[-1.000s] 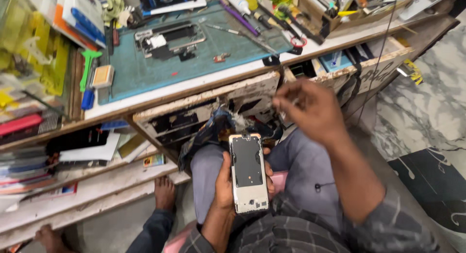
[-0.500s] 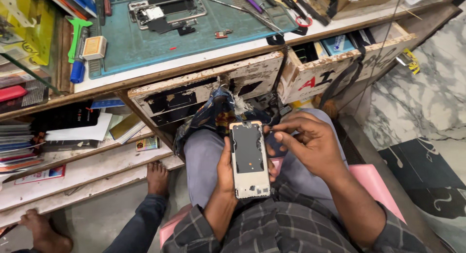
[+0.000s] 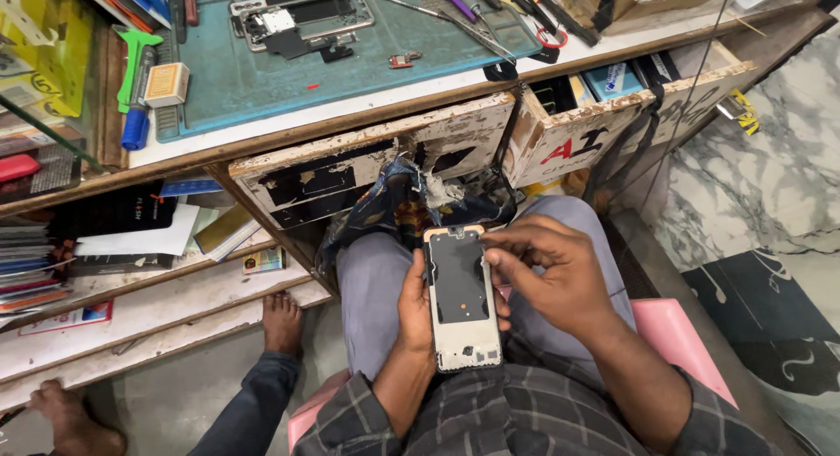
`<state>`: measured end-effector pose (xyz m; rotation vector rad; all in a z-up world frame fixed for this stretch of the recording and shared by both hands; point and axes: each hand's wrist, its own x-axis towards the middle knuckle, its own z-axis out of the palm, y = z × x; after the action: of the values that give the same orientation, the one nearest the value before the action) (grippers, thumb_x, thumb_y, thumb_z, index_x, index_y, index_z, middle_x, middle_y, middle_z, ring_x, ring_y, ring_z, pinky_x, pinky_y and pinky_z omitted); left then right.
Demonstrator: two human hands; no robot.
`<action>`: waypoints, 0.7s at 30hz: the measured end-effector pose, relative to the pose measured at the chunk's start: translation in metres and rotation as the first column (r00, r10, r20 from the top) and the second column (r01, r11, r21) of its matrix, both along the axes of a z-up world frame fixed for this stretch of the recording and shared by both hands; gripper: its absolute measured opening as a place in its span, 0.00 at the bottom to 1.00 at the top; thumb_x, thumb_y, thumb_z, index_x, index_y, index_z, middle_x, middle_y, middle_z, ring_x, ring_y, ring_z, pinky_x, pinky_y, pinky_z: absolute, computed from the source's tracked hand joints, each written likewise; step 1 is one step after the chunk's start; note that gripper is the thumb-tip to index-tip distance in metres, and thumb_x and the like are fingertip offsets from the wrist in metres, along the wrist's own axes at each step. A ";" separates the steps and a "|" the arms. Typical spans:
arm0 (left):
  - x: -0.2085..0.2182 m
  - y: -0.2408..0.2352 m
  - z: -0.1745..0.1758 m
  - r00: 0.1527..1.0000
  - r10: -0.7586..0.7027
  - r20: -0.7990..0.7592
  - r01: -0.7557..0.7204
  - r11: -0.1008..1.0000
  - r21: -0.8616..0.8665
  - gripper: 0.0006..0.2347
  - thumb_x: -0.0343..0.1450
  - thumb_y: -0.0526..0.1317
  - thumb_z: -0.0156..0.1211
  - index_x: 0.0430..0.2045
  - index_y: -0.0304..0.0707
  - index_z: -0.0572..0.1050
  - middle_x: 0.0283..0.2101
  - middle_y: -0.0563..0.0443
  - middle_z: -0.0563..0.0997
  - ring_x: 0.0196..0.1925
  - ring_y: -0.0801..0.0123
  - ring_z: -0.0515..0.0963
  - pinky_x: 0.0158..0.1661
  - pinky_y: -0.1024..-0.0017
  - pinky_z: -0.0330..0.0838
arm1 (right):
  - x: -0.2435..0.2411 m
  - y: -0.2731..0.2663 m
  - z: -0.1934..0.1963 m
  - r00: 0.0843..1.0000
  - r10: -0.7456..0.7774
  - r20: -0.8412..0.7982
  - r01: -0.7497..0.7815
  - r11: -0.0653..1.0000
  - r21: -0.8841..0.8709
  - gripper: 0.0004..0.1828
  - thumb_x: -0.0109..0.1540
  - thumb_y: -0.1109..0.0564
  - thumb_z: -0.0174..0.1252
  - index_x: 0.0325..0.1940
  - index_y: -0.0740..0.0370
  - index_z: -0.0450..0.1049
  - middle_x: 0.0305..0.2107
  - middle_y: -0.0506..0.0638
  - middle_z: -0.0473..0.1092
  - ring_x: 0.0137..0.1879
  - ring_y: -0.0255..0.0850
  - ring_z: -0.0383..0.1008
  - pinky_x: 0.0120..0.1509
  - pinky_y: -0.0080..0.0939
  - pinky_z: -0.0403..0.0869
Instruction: The person holds a disassembled smartphone frame and repeatedly wipes its interior surfaces with a cloth. They spray a liquid from a small bottle onto the frame and continue wiping. The person rotates the frame to access different edges and corners while cleaning.
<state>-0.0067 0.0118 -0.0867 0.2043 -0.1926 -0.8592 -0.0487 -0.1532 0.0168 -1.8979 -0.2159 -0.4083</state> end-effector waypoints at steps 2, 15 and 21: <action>-0.003 0.003 0.001 0.999 0.034 0.005 -0.034 0.999 -0.011 0.41 0.75 0.71 0.29 0.60 0.25 0.69 0.46 0.32 0.78 0.41 0.44 0.84 0.40 0.51 0.83 | 0.000 -0.002 0.001 0.999 -0.011 0.033 0.011 1.000 0.007 0.10 0.64 0.65 0.63 0.49 0.69 0.79 0.40 0.50 0.75 0.41 0.31 0.78 0.38 0.28 0.75; -0.001 0.010 -0.002 0.996 0.050 0.074 -0.055 0.996 0.066 0.40 0.74 0.68 0.32 0.57 0.19 0.69 0.43 0.25 0.81 0.42 0.41 0.84 0.45 0.52 0.81 | -0.001 0.009 0.010 0.999 -0.051 -0.002 0.051 0.998 -0.042 0.11 0.61 0.64 0.64 0.48 0.68 0.80 0.38 0.50 0.76 0.38 0.30 0.78 0.35 0.28 0.75; -0.002 -0.001 0.001 0.960 0.275 -0.056 -0.272 0.961 0.061 0.39 0.74 0.69 0.29 0.57 0.26 0.70 0.49 0.34 0.80 0.51 0.48 0.81 0.54 0.55 0.76 | 0.003 0.032 0.004 0.998 -0.068 -0.001 0.068 0.991 -0.116 0.09 0.59 0.62 0.68 0.43 0.66 0.82 0.33 0.48 0.79 0.30 0.29 0.77 0.30 0.28 0.73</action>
<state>-0.0083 0.0106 -0.0862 0.2456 -0.0788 -0.5947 -0.0455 -0.1212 0.0211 -2.0248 -0.1750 -0.4453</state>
